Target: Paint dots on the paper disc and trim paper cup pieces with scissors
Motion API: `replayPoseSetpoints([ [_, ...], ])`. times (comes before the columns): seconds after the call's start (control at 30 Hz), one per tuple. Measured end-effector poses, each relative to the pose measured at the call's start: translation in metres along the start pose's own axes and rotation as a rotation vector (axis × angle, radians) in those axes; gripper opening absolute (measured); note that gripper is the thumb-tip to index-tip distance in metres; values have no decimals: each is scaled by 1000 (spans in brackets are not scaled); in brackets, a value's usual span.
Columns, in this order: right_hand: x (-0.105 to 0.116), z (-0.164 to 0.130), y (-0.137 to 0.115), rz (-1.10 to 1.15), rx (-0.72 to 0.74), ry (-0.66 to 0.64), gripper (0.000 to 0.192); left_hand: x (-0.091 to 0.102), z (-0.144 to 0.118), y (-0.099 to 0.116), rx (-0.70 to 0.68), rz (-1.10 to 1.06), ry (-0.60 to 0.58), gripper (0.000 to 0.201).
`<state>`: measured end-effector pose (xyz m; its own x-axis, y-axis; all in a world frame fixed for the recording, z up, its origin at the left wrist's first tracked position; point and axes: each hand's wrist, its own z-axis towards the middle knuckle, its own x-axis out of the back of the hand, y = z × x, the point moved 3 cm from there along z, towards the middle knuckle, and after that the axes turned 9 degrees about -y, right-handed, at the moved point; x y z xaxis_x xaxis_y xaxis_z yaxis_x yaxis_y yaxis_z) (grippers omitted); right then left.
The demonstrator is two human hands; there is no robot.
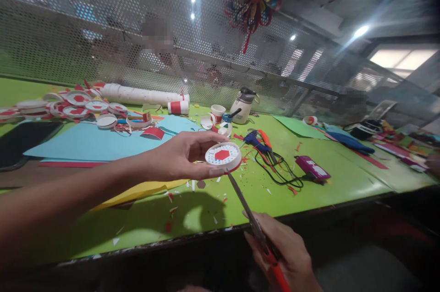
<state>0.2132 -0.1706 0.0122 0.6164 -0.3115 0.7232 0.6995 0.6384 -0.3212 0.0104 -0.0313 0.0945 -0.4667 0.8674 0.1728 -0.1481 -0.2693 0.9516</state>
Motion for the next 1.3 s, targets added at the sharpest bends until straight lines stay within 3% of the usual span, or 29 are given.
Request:
replayPoseSetpoints([
  [0.3, 1, 0, 1, -27, -32, -33, 34, 1, 1, -2, 6, -33, 50, 45],
  [0.5, -1, -6, 7, -21, -79, -107, 42, 0, 2, -2, -15, -70, 38, 38],
  [0.6, -1, -5, 7, 23, -88, -122, 37, 1, 2, -2, -29, -72, 38, 37],
  [0.83, 9, -2, 2, 28, -155, -94, 34, 4, 1, -2, -22, -95, 42, 42],
  [1.3, 12, 1, -1, 30, -150, -143, 31, 4, 0, -5, 30, -64, 13, 47],
])
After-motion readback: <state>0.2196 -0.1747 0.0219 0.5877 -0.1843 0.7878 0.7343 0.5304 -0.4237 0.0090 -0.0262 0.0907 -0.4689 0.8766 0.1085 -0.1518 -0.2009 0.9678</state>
